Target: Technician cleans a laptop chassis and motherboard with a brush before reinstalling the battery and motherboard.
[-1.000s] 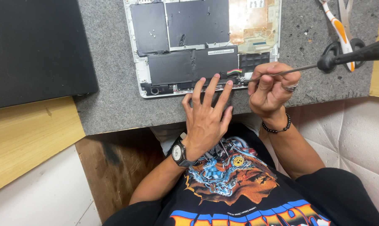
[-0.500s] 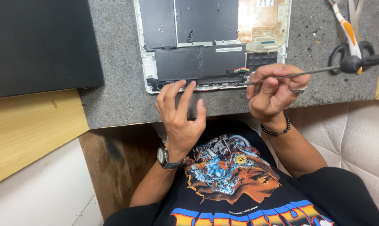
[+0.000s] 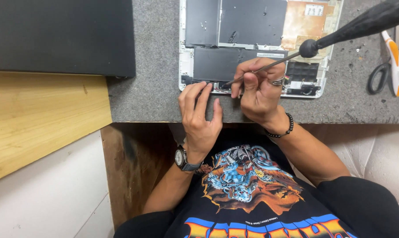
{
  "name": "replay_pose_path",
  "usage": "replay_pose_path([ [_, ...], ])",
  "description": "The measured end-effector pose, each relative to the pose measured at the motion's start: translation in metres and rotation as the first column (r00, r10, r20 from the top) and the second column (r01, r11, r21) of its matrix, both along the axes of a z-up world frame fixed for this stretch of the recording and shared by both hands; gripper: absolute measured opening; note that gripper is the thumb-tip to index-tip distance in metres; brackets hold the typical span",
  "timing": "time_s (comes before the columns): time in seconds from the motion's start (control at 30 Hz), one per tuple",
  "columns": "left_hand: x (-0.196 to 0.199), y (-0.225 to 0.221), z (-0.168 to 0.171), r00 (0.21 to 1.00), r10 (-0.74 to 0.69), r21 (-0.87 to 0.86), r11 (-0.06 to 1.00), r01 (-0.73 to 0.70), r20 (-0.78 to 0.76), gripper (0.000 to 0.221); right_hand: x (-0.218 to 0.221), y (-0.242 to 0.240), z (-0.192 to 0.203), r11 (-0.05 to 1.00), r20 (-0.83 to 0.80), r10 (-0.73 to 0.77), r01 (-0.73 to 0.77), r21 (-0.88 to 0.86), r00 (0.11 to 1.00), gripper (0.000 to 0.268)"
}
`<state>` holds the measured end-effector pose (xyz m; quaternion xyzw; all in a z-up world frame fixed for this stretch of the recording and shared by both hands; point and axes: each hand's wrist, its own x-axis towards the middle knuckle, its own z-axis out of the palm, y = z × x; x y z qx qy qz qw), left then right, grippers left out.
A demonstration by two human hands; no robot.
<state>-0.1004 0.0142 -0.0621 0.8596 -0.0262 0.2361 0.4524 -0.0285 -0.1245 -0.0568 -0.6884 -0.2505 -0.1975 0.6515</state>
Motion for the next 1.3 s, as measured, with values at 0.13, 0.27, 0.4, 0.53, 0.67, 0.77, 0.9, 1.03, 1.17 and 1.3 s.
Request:
replay_pose_path([
  [0.13, -0.001, 0.000, 0.000, 1.000, -0.006, -0.024, 1.000, 0.006, -0.016, 0.033, 0.002, 0.001, -0.004, 0.998, -0.036, 0.025, -0.028, -0.065, 0.999, 0.013],
  [0.27, 0.000, -0.001, -0.001, 1.000, -0.008, -0.036, 0.999, 0.007, -0.005, 0.032, 0.001, -0.002, -0.006, 0.994, -0.062, 0.049, -0.055, -0.095, 0.997, 0.011],
  [0.4, 0.000, 0.000, -0.001, 1.000, -0.014, -0.029, 0.999, 0.014, -0.001, 0.033, 0.001, -0.002, -0.009, 0.993, -0.066, 0.048, -0.055, -0.100, 0.997, 0.011],
  [0.53, 0.000, 0.001, 0.001, 1.000, -0.018, -0.042, 0.999, 0.018, -0.010, 0.032, 0.000, -0.002, -0.012, 0.994, -0.082, 0.051, -0.059, -0.097, 0.995, 0.011],
  [0.67, 0.000, 0.000, 0.002, 0.999, -0.028, -0.060, 0.998, 0.026, -0.031, 0.032, 0.001, -0.003, -0.013, 0.992, -0.095, 0.052, -0.062, -0.107, 0.994, 0.010],
  [0.77, 0.000, 0.001, 0.005, 0.999, -0.030, -0.058, 0.998, 0.028, -0.036, 0.031, 0.001, -0.005, -0.014, 0.991, -0.089, 0.060, -0.070, -0.111, 0.994, 0.010],
  [0.9, 0.000, 0.000, 0.005, 0.999, -0.033, -0.055, 0.998, 0.032, -0.034, 0.031, 0.001, -0.004, -0.017, 0.992, -0.090, 0.064, -0.073, -0.100, 0.994, 0.009],
  [1.03, 0.000, 0.001, 0.005, 0.999, -0.039, -0.054, 0.998, 0.037, -0.036, 0.031, 0.000, -0.004, -0.019, 0.992, -0.092, 0.069, -0.078, -0.100, 0.993, 0.008],
  [1.17, 0.001, 0.003, 0.010, 0.998, -0.060, -0.066, 0.996, 0.058, -0.032, 0.032, 0.000, -0.004, -0.018, 0.993, -0.073, 0.069, -0.076, -0.093, 0.995, 0.008],
  [1.3, 0.015, 0.019, 0.058, 0.994, -0.109, -0.200, 0.974, 0.103, -0.019, 0.030, 0.002, -0.003, -0.014, 0.989, -0.036, 0.069, -0.073, -0.132, 0.997, 0.011],
])
